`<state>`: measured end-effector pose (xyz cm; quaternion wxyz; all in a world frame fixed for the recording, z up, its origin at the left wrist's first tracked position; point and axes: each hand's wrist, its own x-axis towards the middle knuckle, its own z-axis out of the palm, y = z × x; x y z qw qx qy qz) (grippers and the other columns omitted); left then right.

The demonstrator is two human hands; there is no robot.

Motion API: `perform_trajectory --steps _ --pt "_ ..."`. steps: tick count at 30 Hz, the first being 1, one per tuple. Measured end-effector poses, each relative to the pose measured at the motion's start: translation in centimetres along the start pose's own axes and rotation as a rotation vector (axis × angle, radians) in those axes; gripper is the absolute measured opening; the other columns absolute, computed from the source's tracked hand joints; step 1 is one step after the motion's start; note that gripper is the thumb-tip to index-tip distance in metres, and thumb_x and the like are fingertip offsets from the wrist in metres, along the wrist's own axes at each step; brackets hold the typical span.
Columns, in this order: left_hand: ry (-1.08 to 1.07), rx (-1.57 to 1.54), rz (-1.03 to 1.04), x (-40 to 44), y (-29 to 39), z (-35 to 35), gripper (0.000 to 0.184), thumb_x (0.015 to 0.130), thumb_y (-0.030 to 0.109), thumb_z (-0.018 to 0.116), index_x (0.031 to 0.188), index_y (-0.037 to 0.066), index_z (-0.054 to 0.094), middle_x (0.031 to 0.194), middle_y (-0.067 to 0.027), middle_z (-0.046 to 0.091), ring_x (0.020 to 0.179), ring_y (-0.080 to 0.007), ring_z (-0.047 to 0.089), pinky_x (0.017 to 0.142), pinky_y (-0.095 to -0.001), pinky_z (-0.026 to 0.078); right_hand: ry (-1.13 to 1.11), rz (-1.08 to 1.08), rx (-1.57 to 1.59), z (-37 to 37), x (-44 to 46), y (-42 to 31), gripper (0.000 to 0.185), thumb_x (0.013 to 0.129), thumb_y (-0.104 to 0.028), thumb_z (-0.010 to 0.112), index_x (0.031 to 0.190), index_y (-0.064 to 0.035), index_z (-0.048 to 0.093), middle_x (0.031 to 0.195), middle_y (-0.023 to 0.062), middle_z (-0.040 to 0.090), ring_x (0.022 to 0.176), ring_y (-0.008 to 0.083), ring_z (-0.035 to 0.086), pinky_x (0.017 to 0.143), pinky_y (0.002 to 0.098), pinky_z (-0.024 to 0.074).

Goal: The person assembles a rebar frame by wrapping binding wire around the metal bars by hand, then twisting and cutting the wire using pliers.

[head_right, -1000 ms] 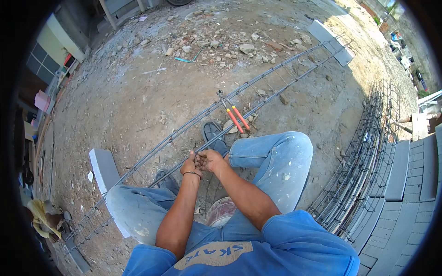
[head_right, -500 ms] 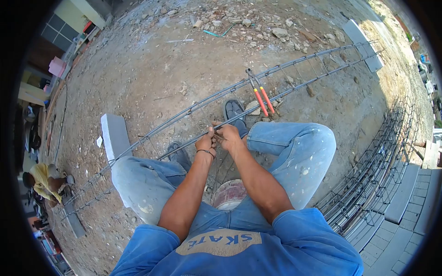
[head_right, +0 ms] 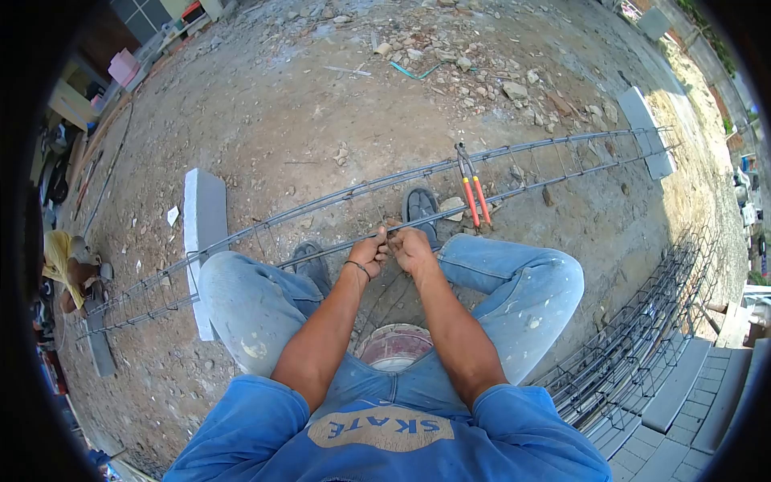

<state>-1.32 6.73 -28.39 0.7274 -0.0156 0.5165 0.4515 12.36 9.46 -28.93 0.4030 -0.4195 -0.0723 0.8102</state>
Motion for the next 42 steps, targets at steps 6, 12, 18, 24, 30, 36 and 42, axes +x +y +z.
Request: perform_trajectory --steps 6,12,18,24,30,36,42 --pt "-0.046 0.137 0.015 0.6 -0.6 -0.3 0.031 0.097 0.034 0.069 0.102 0.003 0.065 0.090 -0.0089 0.071 0.056 -0.0085 0.051 0.041 -0.0204 0.037 0.705 -0.451 -0.807 2.2 -1.6 0.6 0.017 0.082 -0.002 0.061 0.096 0.0025 0.069 0.092 0.0178 0.073 0.079 0.0295 0.071 0.074 0.0384 0.0544" --pt "-0.061 0.183 0.109 0.2 -1.2 -0.3 0.035 0.101 0.033 0.064 0.113 -0.001 0.065 0.100 -0.0145 0.075 0.056 -0.0089 0.058 0.040 -0.0210 0.039 0.792 -0.795 -1.120 3.1 -2.0 -0.8 0.024 0.080 -0.010 0.068 0.101 0.0004 0.071 0.087 0.0183 0.074 0.085 0.0345 0.072 0.080 0.0423 0.0550" --pt "-0.072 0.231 0.214 0.8 -1.9 -1.0 0.034 0.101 0.034 0.063 0.111 0.001 0.066 0.091 -0.0100 0.073 0.056 -0.0094 0.059 0.041 -0.0219 0.037 0.635 -1.040 -1.481 3.7 -2.6 -1.1 0.020 0.081 -0.012 0.067 0.097 -0.0002 0.070 0.100 0.0223 0.069 0.102 0.0394 0.062 0.088 0.0500 0.0472" --pt "-0.073 0.093 0.066 1.1 -1.2 -0.7 0.029 0.099 0.034 0.067 0.094 0.005 0.069 0.071 -0.0001 0.059 0.052 -0.0080 0.043 0.044 -0.0199 0.036 0.423 -0.601 -1.935 6.0 -3.7 -3.2 0.023 0.085 -0.017 0.067 0.103 -0.0052 0.075 0.107 0.0208 0.072 0.107 0.0381 0.061 0.094 0.0557 0.0429" --pt "0.021 -0.042 0.067 0.8 -1.2 0.3 0.027 0.094 0.031 0.075 0.096 0.005 0.069 0.072 0.0004 0.059 0.053 -0.0075 0.043 0.045 -0.0210 0.035 0.146 -0.468 -1.898 6.0 -0.4 -5.6 0.033 0.084 -0.012 0.070 0.117 -0.0101 0.075 0.107 0.0191 0.074 0.106 0.0384 0.067 0.092 0.0442 0.0514" --pt "0.046 -0.126 0.128 2.1 -2.4 0.3 0.025 0.092 0.028 0.077 0.096 0.004 0.068 0.079 -0.0027 0.065 0.055 -0.0082 0.047 0.046 -0.0212 0.036 -0.065 -0.265 -1.412 6.0 2.1 -6.8 0.033 0.080 -0.009 0.076 0.113 -0.0068 0.075 0.098 0.0174 0.076 0.091 0.0293 0.072 0.082 0.0363 0.0546" --pt "0.060 -0.119 0.136 2.9 -3.2 0.1 0.021 0.091 0.021 0.078 0.095 0.002 0.068 0.075 -0.0045 0.066 0.053 -0.0106 0.048 0.045 -0.0243 0.038 -0.025 -0.702 -1.981 6.8 -0.2 -5.7 0.020 0.079 -0.012 0.075 0.093 0.0020 0.072 0.092 0.0262 0.071 0.084 0.0451 0.068 0.075 0.0497 0.0531"
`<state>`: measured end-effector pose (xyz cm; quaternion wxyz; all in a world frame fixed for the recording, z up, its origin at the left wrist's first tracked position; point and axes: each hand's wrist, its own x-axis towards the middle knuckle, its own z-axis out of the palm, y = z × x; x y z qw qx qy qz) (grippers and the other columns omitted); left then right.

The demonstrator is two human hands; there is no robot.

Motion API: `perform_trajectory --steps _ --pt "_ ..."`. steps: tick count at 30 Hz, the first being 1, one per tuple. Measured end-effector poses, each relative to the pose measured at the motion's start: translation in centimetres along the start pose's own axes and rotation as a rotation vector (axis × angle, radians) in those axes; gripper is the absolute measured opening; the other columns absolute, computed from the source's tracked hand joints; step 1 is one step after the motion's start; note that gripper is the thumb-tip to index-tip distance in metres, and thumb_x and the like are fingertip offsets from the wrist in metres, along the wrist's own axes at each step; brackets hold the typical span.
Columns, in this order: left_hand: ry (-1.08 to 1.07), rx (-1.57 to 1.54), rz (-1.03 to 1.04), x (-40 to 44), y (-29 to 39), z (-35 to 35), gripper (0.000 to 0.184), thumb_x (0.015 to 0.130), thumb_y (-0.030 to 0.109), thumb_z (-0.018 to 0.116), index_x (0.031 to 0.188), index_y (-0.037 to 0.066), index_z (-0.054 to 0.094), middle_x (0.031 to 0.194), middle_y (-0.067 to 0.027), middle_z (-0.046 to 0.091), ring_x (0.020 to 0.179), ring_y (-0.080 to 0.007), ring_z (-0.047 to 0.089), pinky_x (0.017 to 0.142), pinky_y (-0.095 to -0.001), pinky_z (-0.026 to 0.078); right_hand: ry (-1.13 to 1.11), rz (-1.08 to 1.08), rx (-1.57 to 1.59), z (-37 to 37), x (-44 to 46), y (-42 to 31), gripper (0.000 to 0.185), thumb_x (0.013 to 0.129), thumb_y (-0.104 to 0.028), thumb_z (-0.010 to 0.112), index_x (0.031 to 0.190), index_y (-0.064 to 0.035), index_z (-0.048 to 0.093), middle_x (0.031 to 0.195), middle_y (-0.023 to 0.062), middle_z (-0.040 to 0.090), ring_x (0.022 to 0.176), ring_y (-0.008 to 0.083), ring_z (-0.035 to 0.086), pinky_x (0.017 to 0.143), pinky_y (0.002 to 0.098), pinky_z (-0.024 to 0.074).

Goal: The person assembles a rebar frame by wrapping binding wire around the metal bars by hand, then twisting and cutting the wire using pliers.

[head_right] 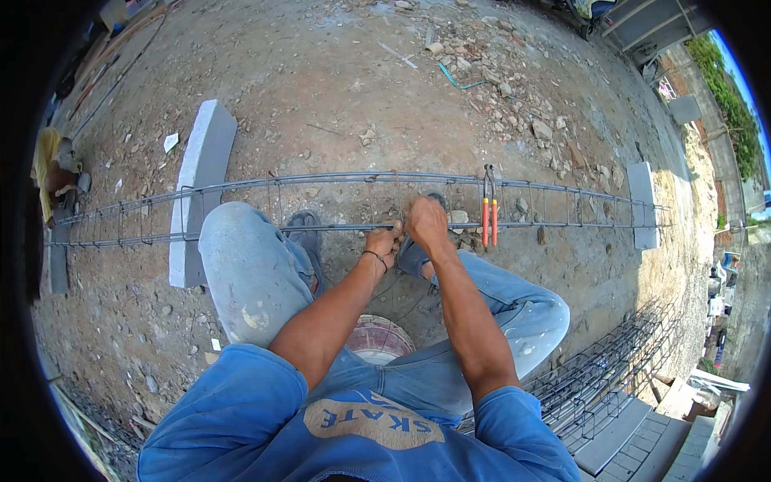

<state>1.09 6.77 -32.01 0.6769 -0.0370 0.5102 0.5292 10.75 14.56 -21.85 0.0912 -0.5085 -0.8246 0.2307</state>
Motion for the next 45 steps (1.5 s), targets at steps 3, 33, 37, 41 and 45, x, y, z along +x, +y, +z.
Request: perform_trajectory --steps 3,33,37,41,45 --pt "0.028 -0.015 0.055 0.2 -0.5 0.2 0.018 0.092 0.017 0.077 0.094 0.001 0.068 0.074 -0.0054 0.065 0.054 -0.0124 0.051 0.046 -0.0276 0.040 0.180 -0.079 -0.166 0.7 -3.8 -2.4 0.010 0.081 -0.004 0.066 0.086 0.0033 0.068 0.083 0.0239 0.067 0.077 0.0449 0.065 0.069 0.0522 0.0499" --pt "-0.066 -0.002 -0.276 -2.0 4.2 -1.8 0.034 0.093 -0.011 0.052 0.127 -0.010 0.058 0.101 -0.0194 0.068 0.074 -0.0179 0.070 0.060 -0.0219 0.061 0.407 0.378 0.520 6.5 -6.8 -0.9 0.018 0.081 -0.009 0.074 0.092 0.0051 0.075 0.081 0.0192 0.074 0.072 0.0281 0.073 0.068 0.0371 0.0552" --pt "-0.110 -0.207 -0.366 -2.6 4.3 -0.5 0.036 0.096 -0.009 0.048 0.131 -0.009 0.053 0.106 -0.0199 0.065 0.078 -0.0196 0.071 0.065 -0.0250 0.064 0.534 0.298 0.486 7.7 -7.5 -1.4 0.019 0.081 -0.012 0.073 0.092 0.0031 0.075 0.080 0.0206 0.073 0.075 0.0325 0.073 0.069 0.0404 0.0554" --pt "-0.052 -0.125 -0.311 -5.1 4.7 1.5 0.020 0.097 -0.004 0.052 0.113 -0.005 0.063 0.099 -0.0158 0.069 0.075 -0.0180 0.071 0.066 -0.0266 0.065 0.775 0.072 0.424 10.6 -7.0 -0.1 0.033 0.094 -0.027 0.065 0.093 0.0046 0.075 0.082 0.0175 0.074 0.071 0.0264 0.071 0.064 0.0379 0.0549" --pt "-0.120 0.107 -0.228 -9.6 5.4 4.5 0.012 0.097 0.000 0.058 0.101 -0.003 0.069 0.086 -0.0100 0.072 0.070 -0.0151 0.071 0.057 -0.0247 0.063 0.754 0.031 0.615 10.7 -6.9 -0.5 0.014 0.084 -0.013 0.074 0.087 0.0008 0.075 0.076 0.0165 0.072 0.068 0.0268 0.070 0.064 0.0384 0.0538"
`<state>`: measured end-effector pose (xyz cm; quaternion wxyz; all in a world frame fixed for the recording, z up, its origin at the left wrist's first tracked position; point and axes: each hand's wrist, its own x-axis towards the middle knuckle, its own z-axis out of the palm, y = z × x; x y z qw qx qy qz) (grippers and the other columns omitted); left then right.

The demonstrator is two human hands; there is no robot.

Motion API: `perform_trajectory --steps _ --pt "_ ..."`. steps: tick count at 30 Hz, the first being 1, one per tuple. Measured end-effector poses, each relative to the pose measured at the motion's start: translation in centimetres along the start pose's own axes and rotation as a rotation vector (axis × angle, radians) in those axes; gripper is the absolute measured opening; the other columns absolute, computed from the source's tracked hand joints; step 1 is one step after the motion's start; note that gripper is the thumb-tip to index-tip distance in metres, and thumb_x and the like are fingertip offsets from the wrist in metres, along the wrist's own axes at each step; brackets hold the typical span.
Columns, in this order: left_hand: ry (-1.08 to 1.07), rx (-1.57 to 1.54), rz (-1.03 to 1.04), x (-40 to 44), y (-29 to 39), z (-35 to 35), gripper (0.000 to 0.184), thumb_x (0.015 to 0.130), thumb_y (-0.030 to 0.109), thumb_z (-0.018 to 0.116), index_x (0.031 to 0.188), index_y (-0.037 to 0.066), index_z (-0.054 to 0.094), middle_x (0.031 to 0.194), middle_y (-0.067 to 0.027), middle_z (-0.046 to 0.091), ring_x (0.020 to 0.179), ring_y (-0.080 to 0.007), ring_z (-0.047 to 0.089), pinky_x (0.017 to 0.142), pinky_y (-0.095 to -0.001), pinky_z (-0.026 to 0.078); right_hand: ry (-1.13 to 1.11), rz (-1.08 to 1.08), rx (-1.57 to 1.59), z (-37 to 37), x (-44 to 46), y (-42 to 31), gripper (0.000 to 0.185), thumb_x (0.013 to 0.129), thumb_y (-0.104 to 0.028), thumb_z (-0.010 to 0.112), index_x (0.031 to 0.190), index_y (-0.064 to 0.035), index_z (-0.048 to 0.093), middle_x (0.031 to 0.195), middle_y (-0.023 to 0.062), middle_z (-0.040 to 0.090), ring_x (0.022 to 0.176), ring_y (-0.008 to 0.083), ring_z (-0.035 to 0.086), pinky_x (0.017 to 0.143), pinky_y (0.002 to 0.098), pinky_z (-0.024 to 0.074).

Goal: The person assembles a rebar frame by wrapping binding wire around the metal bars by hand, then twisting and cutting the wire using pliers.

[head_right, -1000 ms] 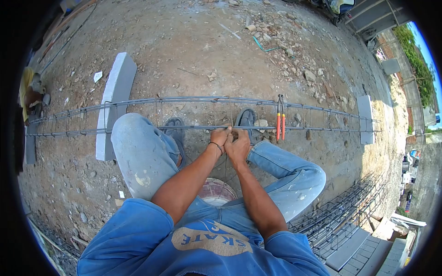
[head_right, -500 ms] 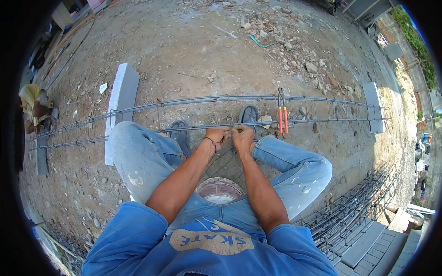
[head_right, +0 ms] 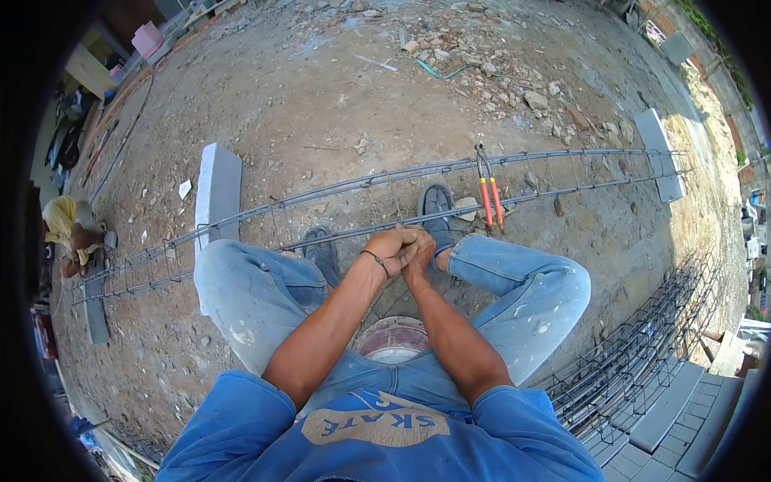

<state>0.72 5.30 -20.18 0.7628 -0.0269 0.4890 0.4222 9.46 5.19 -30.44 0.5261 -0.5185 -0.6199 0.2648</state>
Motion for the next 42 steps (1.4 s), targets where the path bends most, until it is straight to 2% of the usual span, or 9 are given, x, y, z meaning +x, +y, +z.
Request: perform_trajectory --steps 4,7,13,19,21,26,33,38,42 --pt "0.145 0.153 0.200 -2.8 -0.1 1.1 0.016 0.095 0.000 0.059 0.106 -0.006 0.068 0.082 -0.0113 0.072 0.069 -0.0158 0.072 0.049 -0.0218 0.058 0.008 0.495 0.292 0.2 0.8 0.1 0.018 0.092 -0.013 0.072 0.080 0.0000 0.071 0.074 0.0068 0.070 0.060 0.0160 0.063 0.052 0.0317 0.0484" --pt "0.255 0.099 0.316 -2.7 0.7 -1.9 0.018 0.094 0.000 0.058 0.107 -0.007 0.067 0.084 -0.0123 0.070 0.069 -0.0175 0.072 0.052 -0.0242 0.058 0.079 1.474 1.102 0.3 2.0 0.9 0.012 0.099 -0.011 0.062 0.095 0.0004 0.062 0.081 0.0097 0.064 0.064 0.0192 0.058 0.055 0.0329 0.0468" --pt "0.456 0.020 0.283 -1.1 0.6 -6.4 0.019 0.096 0.003 0.054 0.109 -0.006 0.066 0.093 -0.0122 0.069 0.074 -0.0214 0.072 0.058 -0.0300 0.058 0.277 1.744 1.641 0.4 2.5 0.5 0.017 0.102 -0.014 0.057 0.102 0.0023 0.059 0.088 0.0105 0.062 0.075 0.0222 0.058 0.064 0.0346 0.0470" --pt "0.146 -0.160 0.131 7.3 -6.5 -9.8 0.029 0.102 0.026 0.057 0.109 -0.001 0.065 0.101 -0.0109 0.071 0.087 -0.0199 0.070 0.074 -0.0315 0.058 0.181 1.838 1.217 -2.1 2.8 -3.4 0.021 0.103 -0.018 0.055 0.101 0.0013 0.061 0.088 0.0098 0.064 0.079 0.0203 0.062 0.069 0.0339 0.0534" --pt "-0.264 -0.355 -0.019 11.4 -8.3 -12.0 0.049 0.101 0.050 0.055 0.114 0.003 0.064 0.112 -0.0079 0.071 0.094 -0.0167 0.067 0.081 -0.0323 0.057 0.055 1.735 1.132 -4.3 2.2 -5.8 0.021 0.103 -0.019 0.055 0.101 0.0001 0.062 0.088 0.0091 0.065 0.079 0.0198 0.062 0.071 0.0336 0.0544" --pt "-0.318 -0.416 0.098 6.4 -5.6 -4.0 0.043 0.095 0.049 0.064 0.116 0.011 0.066 0.093 0.0027 0.070 0.096 -0.0163 0.068 0.095 -0.0365 0.053 -0.234 1.155 0.829 -11.5 5.8 -9.4 0.020 0.100 -0.023 0.063 0.096 -0.0032 0.067 0.084 0.0080 0.069 0.074 0.0195 0.066 0.069 0.0342 0.0558" --pt "-0.448 -0.478 -0.001 10.9 -6.0 -6.7 0.031 0.090 0.041 0.075 0.103 0.013 0.071 0.075 0.0058 0.060 0.058 -0.0117 0.054 0.066 -0.0326 0.051 -0.198 0.691 -0.084 -17.5 13.7 -5.2 0.026 0.089 -0.021 0.073 0.099 0.0026 0.066 0.084 0.0118 0.071 0.072 0.0229 0.068 0.064 0.0393 0.0558" --pt "0.600 0.635 0.631 6.8 -5.2 -2.2 0.032 0.087 0.036 0.079 0.079 0.005 0.075 0.064 -0.0056 0.067 0.057 -0.0259 0.063 0.060 -0.0433 0.051 -0.296 0.233 -1.049 -15.2 16.1 0.5 0.063 0.075 -0.026 0.082 0.121 0.0061 0.055 0.113 0.0240 0.066 0.105 0.0382 0.065 0.086 0.0492 0.0535" --pt "0.707 0.961 0.746 5.0 -4.5 -1.8 0.031 0.085 0.034 0.078 0.075 0.004 0.073 0.071 -0.0191 0.069 0.071 -0.0387 0.067 0.066 -0.0472 0.051 -0.504 0.369 -1.142 -12.1 15.8 1.3 0.068 0.080 -0.017 0.074 0.133 0.0046 0.038 0.130 0.0332 0.049 0.131 0.0500 0.043 0.101 0.0535 0.0467"
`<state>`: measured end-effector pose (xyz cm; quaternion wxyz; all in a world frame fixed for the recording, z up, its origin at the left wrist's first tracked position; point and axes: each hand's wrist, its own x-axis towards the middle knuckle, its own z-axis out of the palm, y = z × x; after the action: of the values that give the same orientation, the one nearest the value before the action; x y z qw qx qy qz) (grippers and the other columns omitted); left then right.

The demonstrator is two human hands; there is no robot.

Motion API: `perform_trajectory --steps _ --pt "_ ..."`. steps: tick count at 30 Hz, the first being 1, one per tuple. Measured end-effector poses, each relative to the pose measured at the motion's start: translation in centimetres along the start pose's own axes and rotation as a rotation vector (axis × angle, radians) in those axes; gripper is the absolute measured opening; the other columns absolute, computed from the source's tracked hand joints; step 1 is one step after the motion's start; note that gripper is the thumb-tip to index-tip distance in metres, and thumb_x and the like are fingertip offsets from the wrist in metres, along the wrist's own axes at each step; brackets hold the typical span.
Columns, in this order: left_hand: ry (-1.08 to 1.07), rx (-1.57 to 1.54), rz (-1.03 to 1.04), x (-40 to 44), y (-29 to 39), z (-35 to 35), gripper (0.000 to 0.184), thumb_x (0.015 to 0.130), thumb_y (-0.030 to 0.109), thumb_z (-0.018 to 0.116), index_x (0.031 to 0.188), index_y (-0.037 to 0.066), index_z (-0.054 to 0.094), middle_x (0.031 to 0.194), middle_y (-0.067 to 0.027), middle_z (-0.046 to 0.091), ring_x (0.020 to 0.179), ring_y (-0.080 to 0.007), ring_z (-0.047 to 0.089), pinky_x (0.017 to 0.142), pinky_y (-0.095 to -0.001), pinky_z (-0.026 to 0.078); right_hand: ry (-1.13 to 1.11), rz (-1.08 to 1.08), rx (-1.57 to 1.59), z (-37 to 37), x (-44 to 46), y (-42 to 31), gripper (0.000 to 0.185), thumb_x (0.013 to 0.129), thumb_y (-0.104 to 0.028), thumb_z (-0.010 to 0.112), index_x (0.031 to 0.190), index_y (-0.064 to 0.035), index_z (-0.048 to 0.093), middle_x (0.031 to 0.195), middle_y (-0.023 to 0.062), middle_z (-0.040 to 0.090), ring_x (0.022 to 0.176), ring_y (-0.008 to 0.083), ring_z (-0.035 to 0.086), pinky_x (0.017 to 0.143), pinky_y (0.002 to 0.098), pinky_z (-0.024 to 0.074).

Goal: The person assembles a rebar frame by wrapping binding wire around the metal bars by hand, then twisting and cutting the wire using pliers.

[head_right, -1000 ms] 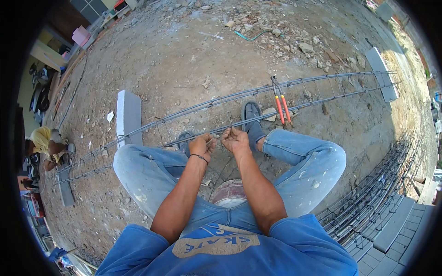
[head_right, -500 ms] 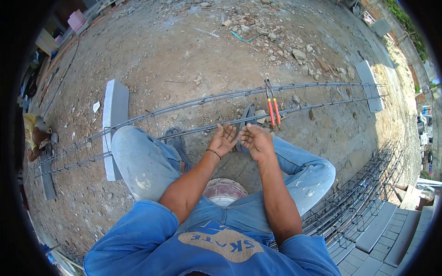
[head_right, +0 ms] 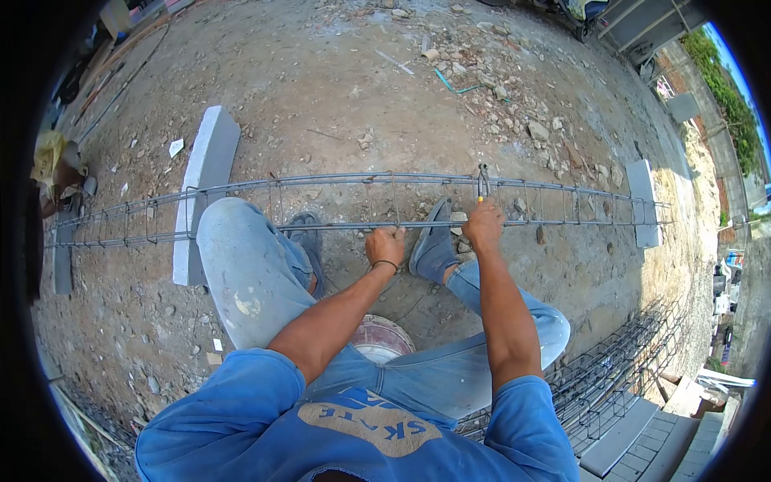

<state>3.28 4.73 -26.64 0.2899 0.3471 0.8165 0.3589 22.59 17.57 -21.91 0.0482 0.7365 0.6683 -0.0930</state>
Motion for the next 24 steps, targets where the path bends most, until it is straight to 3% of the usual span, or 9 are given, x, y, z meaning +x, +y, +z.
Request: perform_trajectory --steps 2,6,8,10,12,14,20,22,24 --pt "-0.035 0.051 0.006 0.0 -0.1 -0.1 0.026 0.086 0.030 0.075 0.075 0.007 0.074 0.077 -0.0201 0.070 0.077 -0.0429 0.067 0.068 -0.0476 0.051 0.230 0.007 0.113 2.4 1.1 0.9 0.063 0.079 -0.013 0.073 0.130 0.0035 0.040 0.127 0.0320 0.050 0.120 0.0509 0.052 0.098 0.0534 0.0483" --pt "-0.085 -0.006 -0.007 -0.3 -1.0 0.2 0.022 0.088 0.024 0.074 0.078 0.005 0.075 0.072 -0.0163 0.070 0.068 -0.0362 0.068 0.067 -0.0424 0.053 0.108 0.002 0.216 1.0 0.0 1.7 0.057 0.081 -0.008 0.065 0.132 0.0044 0.043 0.124 0.0308 0.053 0.113 0.0514 0.057 0.095 0.0509 0.0503" --pt "0.091 -0.339 0.059 -1.2 -2.4 1.2 0.015 0.091 0.017 0.071 0.089 0.003 0.075 0.077 -0.0125 0.073 0.070 -0.0284 0.070 0.069 -0.0389 0.054 0.256 -0.037 0.203 1.1 -2.2 1.8 0.045 0.081 -0.009 0.066 0.122 0.0043 0.051 0.112 0.0283 0.059 0.100 0.0494 0.062 0.090 0.0505 0.0523" --pt "0.052 -0.366 0.004 -2.1 -3.1 0.7 0.013 0.091 0.014 0.069 0.094 0.002 0.074 0.079 -0.0108 0.073 0.072 -0.0241 0.070 0.070 -0.0370 0.054 0.246 -0.048 0.417 2.5 -5.6 1.9 0.026 0.084 -0.009 0.065 0.107 0.0004 0.058 0.090 0.0204 0.063 0.086 0.0375 0.067 0.081 0.0495 0.0545" --pt "0.006 -0.390 -0.042 -2.3 -3.1 0.1 0.012 0.092 0.010 0.068 0.098 0.002 0.074 0.082 -0.0090 0.074 0.073 -0.0199 0.071 0.071 -0.0351 0.055 -0.244 0.295 1.087 2.0 -10.2 -0.4 0.014 0.092 -0.014 0.066 0.097 -0.0039 0.058 0.075 0.0105 0.061 0.072 0.0241 0.065 0.069 0.0446 0.0541" --pt "-0.011 -0.496 -0.086 -1.9 -2.9 -0.2 0.010 0.091 0.008 0.066 0.097 0.005 0.075 0.081 -0.0121 0.074 0.078 -0.0252 0.073 0.071 -0.0379 0.054 -0.480 0.410 1.382 2.6 -14.8 -2.7 0.026 0.098 -0.025 0.065 0.090 -0.0005 0.063 0.067 0.0066 0.059 0.058 0.0176 0.058 0.056 0.0372 0.0494" --pt "-0.072 -0.396 -0.098 -0.6 -2.0 -2.2 0.007 0.088 0.006 0.068 0.091 0.004 0.075 0.077 -0.0125 0.073 0.073 -0.0260 0.072 0.069 -0.0381 0.054 -0.560 0.125 0.920 5.9 -20.2 -4.1 0.030 0.102 -0.031 0.062 0.096 -0.0016 0.066 0.071 0.0083 0.065 0.055 0.0160 0.058 0.050 0.0306 0.0437" --pt "-0.079 -0.357 -0.091 -0.3 -2.2 -2.4 0.007 0.087 0.006 0.069 0.089 0.004 0.075 0.076 -0.0126 0.073 0.073 -0.0262 0.072 0.069 -0.0381 0.054 -0.644 0.081 0.800 4.7 -19.7 -4.8 0.037 0.100 -0.030 0.064 0.081 0.0021 0.066 0.069 0.0106 0.065 0.058 0.0178 0.063 0.049 0.0339 0.0488" --pt "-0.084 -0.324 -0.084 -0.3 -2.3 -2.5 0.006 0.086 0.006 0.069 0.087 0.004 0.075 0.075 -0.0127 0.073 0.072 -0.0265 0.072 0.069 -0.0380 0.055 -0.682 0.131 0.869 4.5 -19.7 -5.1 0.033 0.100 -0.027 0.063 0.090 0.0037 0.067 0.072 0.0113 0.066 0.059 0.0188 0.065 0.050 0.0331 0.0519"
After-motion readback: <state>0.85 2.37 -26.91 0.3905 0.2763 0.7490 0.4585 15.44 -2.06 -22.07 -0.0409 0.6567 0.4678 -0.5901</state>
